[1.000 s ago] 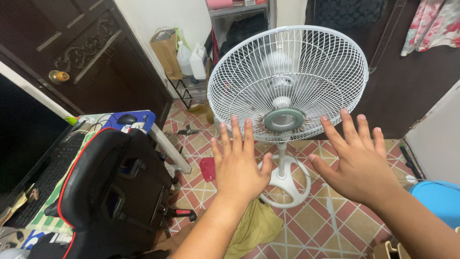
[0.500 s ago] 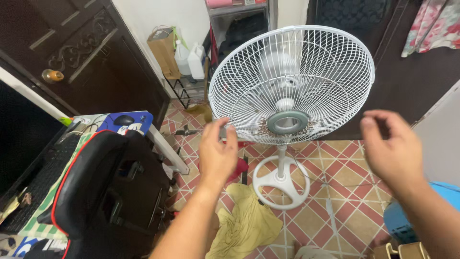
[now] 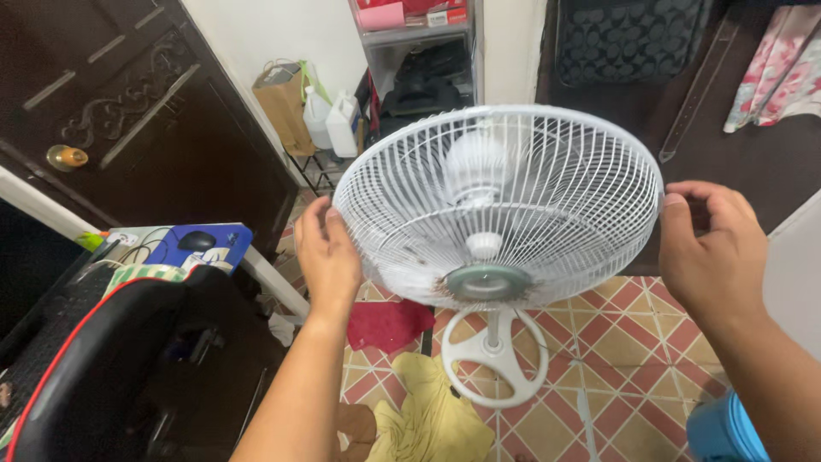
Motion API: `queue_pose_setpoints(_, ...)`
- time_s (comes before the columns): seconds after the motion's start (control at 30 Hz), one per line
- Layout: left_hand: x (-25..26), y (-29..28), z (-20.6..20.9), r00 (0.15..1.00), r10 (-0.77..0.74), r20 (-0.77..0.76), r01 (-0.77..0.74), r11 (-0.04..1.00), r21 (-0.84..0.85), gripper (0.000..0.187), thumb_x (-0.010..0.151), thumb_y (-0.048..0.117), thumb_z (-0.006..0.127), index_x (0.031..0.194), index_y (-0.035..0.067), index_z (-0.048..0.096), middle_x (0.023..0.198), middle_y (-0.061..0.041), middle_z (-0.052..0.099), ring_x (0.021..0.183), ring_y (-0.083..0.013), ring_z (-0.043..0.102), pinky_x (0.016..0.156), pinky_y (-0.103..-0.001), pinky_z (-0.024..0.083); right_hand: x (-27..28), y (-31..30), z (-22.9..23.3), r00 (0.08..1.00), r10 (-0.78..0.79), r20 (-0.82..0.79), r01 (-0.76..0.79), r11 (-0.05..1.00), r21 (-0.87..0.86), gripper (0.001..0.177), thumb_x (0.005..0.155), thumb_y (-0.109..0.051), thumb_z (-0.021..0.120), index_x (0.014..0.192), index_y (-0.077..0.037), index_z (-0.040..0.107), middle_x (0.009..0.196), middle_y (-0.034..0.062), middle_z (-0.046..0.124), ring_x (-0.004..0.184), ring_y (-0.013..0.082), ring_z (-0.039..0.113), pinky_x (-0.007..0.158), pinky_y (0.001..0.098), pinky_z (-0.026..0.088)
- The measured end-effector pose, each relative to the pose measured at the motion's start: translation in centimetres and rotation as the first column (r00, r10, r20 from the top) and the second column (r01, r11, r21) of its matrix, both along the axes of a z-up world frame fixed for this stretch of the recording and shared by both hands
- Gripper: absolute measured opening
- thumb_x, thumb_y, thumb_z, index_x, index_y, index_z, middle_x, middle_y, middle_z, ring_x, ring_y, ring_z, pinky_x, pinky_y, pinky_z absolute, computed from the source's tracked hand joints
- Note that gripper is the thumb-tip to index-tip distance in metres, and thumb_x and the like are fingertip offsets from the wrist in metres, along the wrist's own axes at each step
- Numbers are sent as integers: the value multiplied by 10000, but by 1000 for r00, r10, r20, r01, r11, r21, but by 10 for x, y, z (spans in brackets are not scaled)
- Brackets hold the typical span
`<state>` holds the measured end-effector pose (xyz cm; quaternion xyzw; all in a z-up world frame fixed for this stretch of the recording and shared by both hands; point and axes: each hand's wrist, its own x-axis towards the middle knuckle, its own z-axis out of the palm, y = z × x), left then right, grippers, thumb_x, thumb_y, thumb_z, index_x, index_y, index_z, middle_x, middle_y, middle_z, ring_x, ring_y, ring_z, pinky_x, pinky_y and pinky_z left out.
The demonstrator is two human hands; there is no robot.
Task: The person disassembles a white pedestal fan by removing the front grille, unscrewing the central hub nut, and detaching the fan blades. They then remove the rear grille and place the components on the floor.
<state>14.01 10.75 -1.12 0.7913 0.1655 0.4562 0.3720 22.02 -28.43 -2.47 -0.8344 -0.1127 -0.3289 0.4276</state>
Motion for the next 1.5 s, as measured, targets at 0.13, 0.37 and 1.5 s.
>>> queue_pose_setpoints(0.13,-4,-24,12,996,45,71,-56,985,165,319,1015,111,529,1300,-15,596,1324,-208,588,1259,-378,565,1097,-457,424,12,-7,-6,1000,-12,-28,11,999,-44,203,1119,-196,631,1144,-9,708,1116,158,663,974,247,673,896,365,530)
queue_pose_setpoints(0.37,-1,-89,68,961,-187,202,36,812,583,481,935,126,633,1399,28,551,1394,-157,600,1335,-344,545,1198,-458,367,19,-5,-12,1000,-30,-5,30,997,-68,233,1180,-206,597,1175,0,706,1154,181,678,1009,272,671,947,380,534)
queue_pose_setpoints(1.5,70,-184,137,936,-262,-234,331,432,839,184,921,305,690,882,174,814,933,2,775,945,-241,707,848,-430,458,57,44,-22,675,696,-247,23,314,949,254,1067,-284,461,997,-77,593,820,-1,626,703,85,577,657,286,498)
